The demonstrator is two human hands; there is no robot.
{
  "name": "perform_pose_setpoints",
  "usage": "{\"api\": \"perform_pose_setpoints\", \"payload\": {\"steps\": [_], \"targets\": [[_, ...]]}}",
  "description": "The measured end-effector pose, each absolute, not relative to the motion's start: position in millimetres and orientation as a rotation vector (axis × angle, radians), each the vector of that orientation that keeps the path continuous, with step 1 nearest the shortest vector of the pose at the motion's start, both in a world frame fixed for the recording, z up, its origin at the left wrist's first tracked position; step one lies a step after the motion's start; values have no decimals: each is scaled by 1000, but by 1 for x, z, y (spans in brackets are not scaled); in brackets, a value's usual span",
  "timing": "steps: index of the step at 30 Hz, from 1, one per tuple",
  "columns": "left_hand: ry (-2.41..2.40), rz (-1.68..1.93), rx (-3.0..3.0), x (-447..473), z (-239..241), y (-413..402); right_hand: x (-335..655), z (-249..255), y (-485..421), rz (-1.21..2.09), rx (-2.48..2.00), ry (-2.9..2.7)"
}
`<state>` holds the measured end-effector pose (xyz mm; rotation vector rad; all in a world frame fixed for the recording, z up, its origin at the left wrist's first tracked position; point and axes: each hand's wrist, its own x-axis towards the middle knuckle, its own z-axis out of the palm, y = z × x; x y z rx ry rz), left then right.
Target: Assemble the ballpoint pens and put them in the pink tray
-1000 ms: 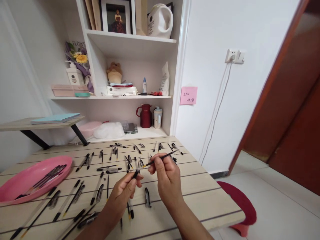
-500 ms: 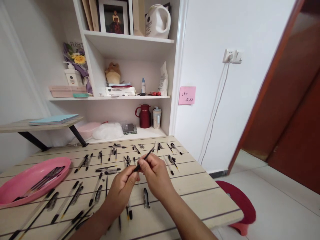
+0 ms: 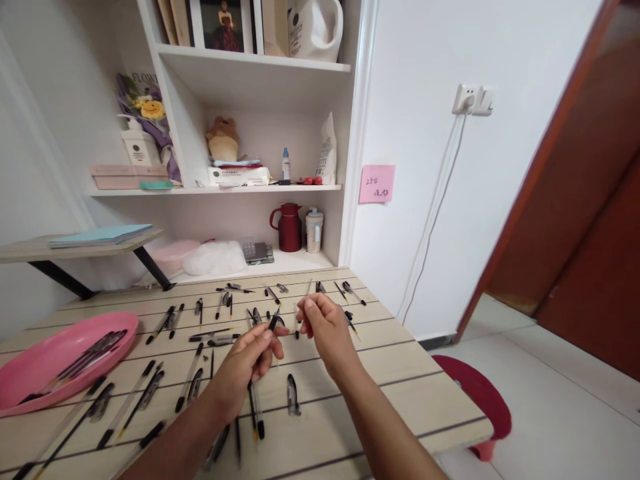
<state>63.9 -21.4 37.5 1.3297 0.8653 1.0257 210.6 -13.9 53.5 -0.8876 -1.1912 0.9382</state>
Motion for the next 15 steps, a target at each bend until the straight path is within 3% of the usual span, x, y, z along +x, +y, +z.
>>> {"api": "perform_pose_setpoints", "payload": {"steps": [7,15], "targets": [[812,1117,1231,64,34,-14,219,20,-23,534,-1555,-1957],[808,1156,1194,68,32,-8,209,6,-44,344,-1872,-2111]]}}
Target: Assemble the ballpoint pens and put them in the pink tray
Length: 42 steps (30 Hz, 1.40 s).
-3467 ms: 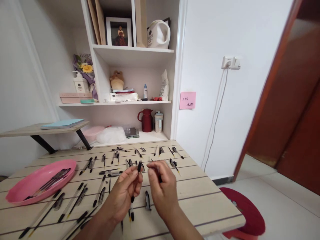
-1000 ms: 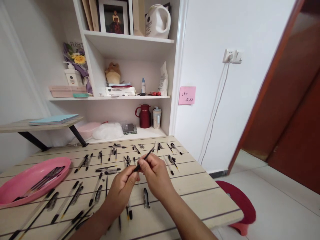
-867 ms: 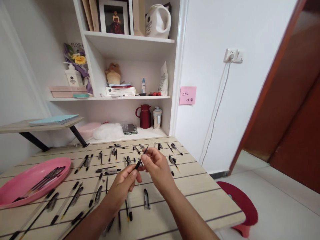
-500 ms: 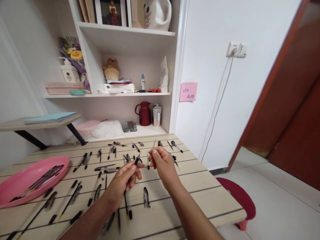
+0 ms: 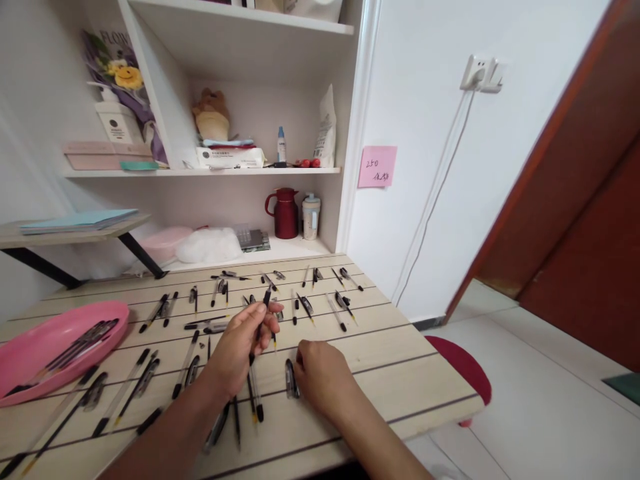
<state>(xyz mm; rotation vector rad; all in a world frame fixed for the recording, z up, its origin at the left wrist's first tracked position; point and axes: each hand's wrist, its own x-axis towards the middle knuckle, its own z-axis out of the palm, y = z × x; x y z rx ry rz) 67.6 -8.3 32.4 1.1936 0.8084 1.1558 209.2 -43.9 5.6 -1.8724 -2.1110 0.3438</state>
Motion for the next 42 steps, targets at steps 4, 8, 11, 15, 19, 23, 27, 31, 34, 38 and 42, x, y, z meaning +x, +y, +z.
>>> {"api": "perform_pose_setpoints", "payload": {"steps": [4,8,11,15,19,23,27,31,34,38,42], "targets": [[834,1159,1183,66,31,-8,212,0,-54,443,-1845,-2126],[849,1138,1169,67,30,-8,211,-9,-58,426,-1832,-2126],[880,1110,1166,69,31,-9,211,-15,-58,490,-1772,-2132],[903,1073,1208,71,30,-11,217,-17,-53,521,-1698,-2056],[893,1015,1266,72,29,-13,226,-5,-36,638,-1471,-1773],[896,970,1316,72,29,-13,226,18,-15,908,-1147,-1286],[920,958,1346,73,29,-13,217,38,-3,935,-929,-1016],[945,962,1361,73,29,-11,211,44,-1,964,-891,-995],[958,971,1366,73,30,-10,210,42,-1,1014,-876,-1013],[957,964,1378,73,28,-10,211,40,-1,1048,-869,-1005],[955,963,1394,73,27,-10,211,42,-2,1034,-872,-997]]}}
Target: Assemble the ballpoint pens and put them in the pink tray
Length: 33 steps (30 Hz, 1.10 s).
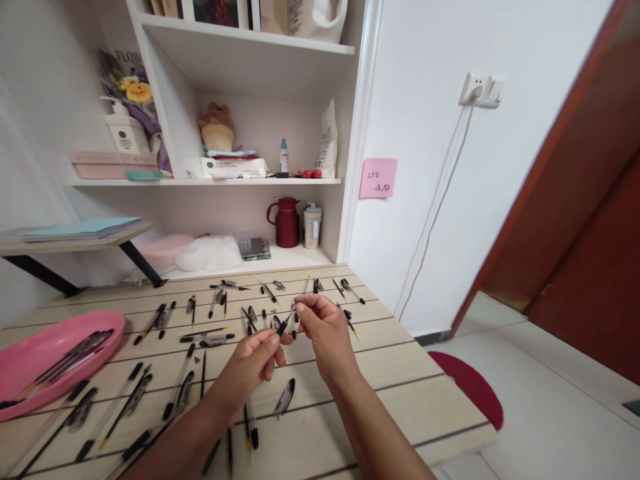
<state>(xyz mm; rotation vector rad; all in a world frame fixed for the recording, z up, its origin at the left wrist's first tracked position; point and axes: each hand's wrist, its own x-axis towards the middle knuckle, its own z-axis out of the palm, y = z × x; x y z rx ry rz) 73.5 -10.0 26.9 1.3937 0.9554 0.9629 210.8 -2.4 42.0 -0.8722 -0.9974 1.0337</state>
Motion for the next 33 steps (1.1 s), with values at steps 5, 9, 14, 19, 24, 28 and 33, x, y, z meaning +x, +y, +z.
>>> {"api": "perform_pose_setpoints", "payload": {"steps": [5,9,14,19,24,28,33], "targets": [[946,962,1421,74,27,-10,206,43,-8,1091,-876,-1058],[959,975,1450,74,27,-11,205,40,-11,1098,-876,-1023],[964,994,1532,75,25,-10,208,35,-8,1242,-875,-1007],[1078,1090,1745,75,22,-11,205,32,-7,1198,-869,-1018],[1224,1124,1953,73,23,-15,200,27,-8,1084,-901,-1020],[1151,1123,1901,72,22,-13,203,27,-8,1252,-836,-1033],[1129,1122,1871,71,22,-12,205,26,-7,1269,-785,-1002]]}}
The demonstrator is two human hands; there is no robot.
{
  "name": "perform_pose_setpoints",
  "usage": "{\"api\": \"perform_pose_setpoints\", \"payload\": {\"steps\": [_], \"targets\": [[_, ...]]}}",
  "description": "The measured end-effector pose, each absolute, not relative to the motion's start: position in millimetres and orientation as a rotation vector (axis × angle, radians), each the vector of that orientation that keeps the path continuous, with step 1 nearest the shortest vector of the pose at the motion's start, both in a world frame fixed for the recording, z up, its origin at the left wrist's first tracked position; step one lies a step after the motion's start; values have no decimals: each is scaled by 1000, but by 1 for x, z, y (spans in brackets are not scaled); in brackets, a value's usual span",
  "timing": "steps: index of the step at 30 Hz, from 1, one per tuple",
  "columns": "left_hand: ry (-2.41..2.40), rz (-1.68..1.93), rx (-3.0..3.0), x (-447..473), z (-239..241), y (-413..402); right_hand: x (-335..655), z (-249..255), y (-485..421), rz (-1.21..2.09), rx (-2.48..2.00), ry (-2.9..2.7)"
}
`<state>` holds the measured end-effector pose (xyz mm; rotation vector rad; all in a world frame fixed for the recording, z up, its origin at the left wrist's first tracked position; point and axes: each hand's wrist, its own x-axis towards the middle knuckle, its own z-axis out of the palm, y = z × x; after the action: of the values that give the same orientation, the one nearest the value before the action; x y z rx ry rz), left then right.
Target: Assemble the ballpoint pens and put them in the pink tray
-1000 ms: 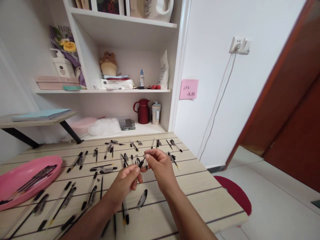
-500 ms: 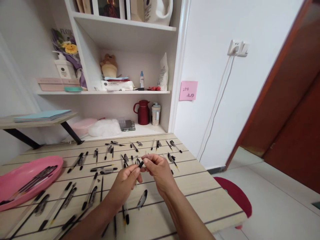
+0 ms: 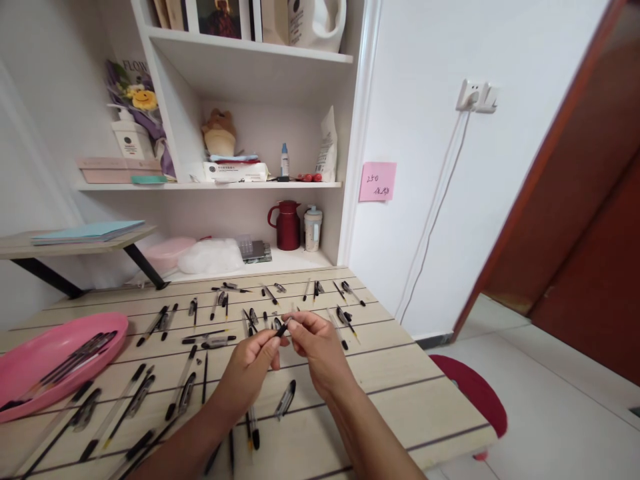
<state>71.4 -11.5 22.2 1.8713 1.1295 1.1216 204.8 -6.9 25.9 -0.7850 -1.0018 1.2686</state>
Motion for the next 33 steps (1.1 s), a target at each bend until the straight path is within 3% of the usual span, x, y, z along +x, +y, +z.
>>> {"api": "perform_pose_setpoints", "payload": {"steps": [33], "targets": [[1154,1016,1903,64,21,-12,199,14,-7,1354,-782,-921]]}}
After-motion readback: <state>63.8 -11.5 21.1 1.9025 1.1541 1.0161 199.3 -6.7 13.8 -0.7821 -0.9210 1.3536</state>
